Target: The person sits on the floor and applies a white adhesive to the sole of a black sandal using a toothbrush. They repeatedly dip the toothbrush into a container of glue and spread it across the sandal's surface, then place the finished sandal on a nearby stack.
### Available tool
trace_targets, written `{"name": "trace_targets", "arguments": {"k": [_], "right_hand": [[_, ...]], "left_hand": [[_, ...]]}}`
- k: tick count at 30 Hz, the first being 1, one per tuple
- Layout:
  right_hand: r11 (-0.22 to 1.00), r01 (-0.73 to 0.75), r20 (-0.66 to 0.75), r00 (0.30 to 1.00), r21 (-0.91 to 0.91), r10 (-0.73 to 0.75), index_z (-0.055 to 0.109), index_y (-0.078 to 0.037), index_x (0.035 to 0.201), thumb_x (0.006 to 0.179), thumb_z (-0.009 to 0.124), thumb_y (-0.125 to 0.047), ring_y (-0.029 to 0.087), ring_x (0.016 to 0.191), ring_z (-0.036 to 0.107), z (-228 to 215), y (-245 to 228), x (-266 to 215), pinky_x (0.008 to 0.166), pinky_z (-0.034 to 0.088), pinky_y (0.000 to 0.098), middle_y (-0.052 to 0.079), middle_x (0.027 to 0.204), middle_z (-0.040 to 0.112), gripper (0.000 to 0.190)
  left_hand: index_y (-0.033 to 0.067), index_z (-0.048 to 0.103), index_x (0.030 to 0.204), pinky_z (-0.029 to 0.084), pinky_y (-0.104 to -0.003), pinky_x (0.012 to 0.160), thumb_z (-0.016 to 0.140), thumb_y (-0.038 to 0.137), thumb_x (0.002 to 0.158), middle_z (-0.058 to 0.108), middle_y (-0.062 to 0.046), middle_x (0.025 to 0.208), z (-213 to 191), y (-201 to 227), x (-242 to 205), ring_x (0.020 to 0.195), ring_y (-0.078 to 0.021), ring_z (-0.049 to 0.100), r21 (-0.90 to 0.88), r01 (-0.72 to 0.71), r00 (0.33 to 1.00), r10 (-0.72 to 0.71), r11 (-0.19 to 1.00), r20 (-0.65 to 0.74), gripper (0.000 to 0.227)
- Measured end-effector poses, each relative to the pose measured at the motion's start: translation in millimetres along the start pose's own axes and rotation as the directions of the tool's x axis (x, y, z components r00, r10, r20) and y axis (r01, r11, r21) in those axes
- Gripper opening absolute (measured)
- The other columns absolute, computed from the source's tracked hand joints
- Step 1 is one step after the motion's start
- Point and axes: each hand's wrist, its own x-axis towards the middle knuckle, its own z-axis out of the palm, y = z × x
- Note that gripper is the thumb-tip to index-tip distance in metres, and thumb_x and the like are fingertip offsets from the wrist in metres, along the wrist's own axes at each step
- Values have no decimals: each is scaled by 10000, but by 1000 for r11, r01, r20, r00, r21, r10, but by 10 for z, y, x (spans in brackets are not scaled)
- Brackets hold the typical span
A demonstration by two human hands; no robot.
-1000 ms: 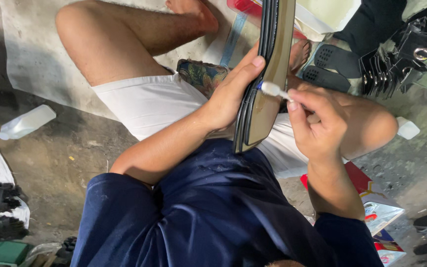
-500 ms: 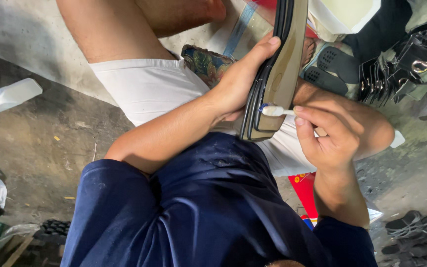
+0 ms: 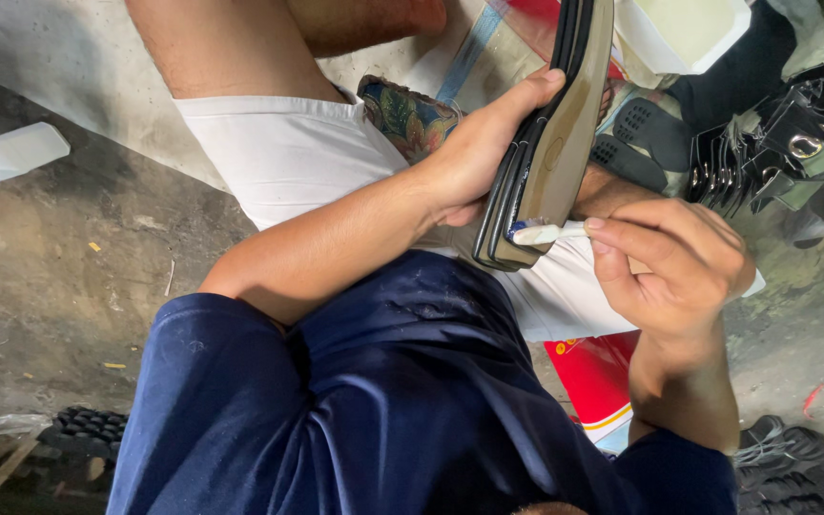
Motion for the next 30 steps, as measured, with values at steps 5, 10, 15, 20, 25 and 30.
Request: {"name": "trace_targets", "arguments": {"k": [5, 10, 15, 20, 25, 30], "right_hand": [[998, 68, 74, 995, 9, -69, 767, -63, 981, 909, 779, -68, 242, 708, 661, -94, 33, 156, 627, 473, 341, 74, 896, 683, 73], [991, 131, 137, 982, 22, -133, 779, -71, 927, 837, 765, -53, 234, 666, 627, -212, 200, 111, 602, 441, 348, 62, 830, 669, 93], [906, -219, -43, 967, 363, 251, 642, -103, 1218, 1019, 768, -145, 149, 771, 575, -245, 489, -193, 680, 437, 267, 46, 1028, 649, 239], [189, -418, 190, 712, 889, 676, 520, -49, 1506, 969, 746, -141, 7, 738, 442, -47, 793, -386, 585, 329, 152, -13, 1101, 609, 590], [-47, -178, 150, 623, 983, 768, 646, -31, 1232, 944, 625, -148, 52, 530, 399, 377, 903, -424, 515, 356, 232, 20, 903, 636, 312], [-319, 100, 212, 560, 942, 801, 585, -90, 1009, 1026, 623, -148, 76, 513, 363, 618, 1062, -414, 532, 336, 252, 4, 906, 623, 72]], "left_hand": [[9, 630, 1257, 602, -355, 630, 543, 509, 995, 724, -160, 975, 12, 2, -3, 770, -200, 709, -16, 62, 998, -62, 998, 0, 571], [-26, 672, 1192, 620, -381, 698, 556, 484, 1020, 733, -178, 992, -44, 27, -61, 807, -235, 725, -82, 144, 983, -133, 986, 127, 550], [-32, 615, 1395, 608, -394, 910, 568, 446, 1051, 717, -213, 1222, -127, 298, -201, 1020, -272, 732, -100, 452, 871, -414, 887, 263, 591], [26, 420, 1557, 579, -455, 1023, 594, 470, 1005, 585, -289, 1409, -152, 406, -304, 1202, -392, 669, 118, 538, 695, -519, 834, 498, 729], [54, 399, 1574, 559, -610, 972, 556, 588, 1024, 498, -297, 1491, -160, 288, -312, 1273, -445, 604, -24, 515, 715, -413, 857, 564, 783], [29, 359, 1527, 423, -446, 1193, 415, 813, 930, 472, -135, 1518, -21, 45, -379, 1410, -269, 484, 168, -597, 740, 457, 785, 493, 988]]}}
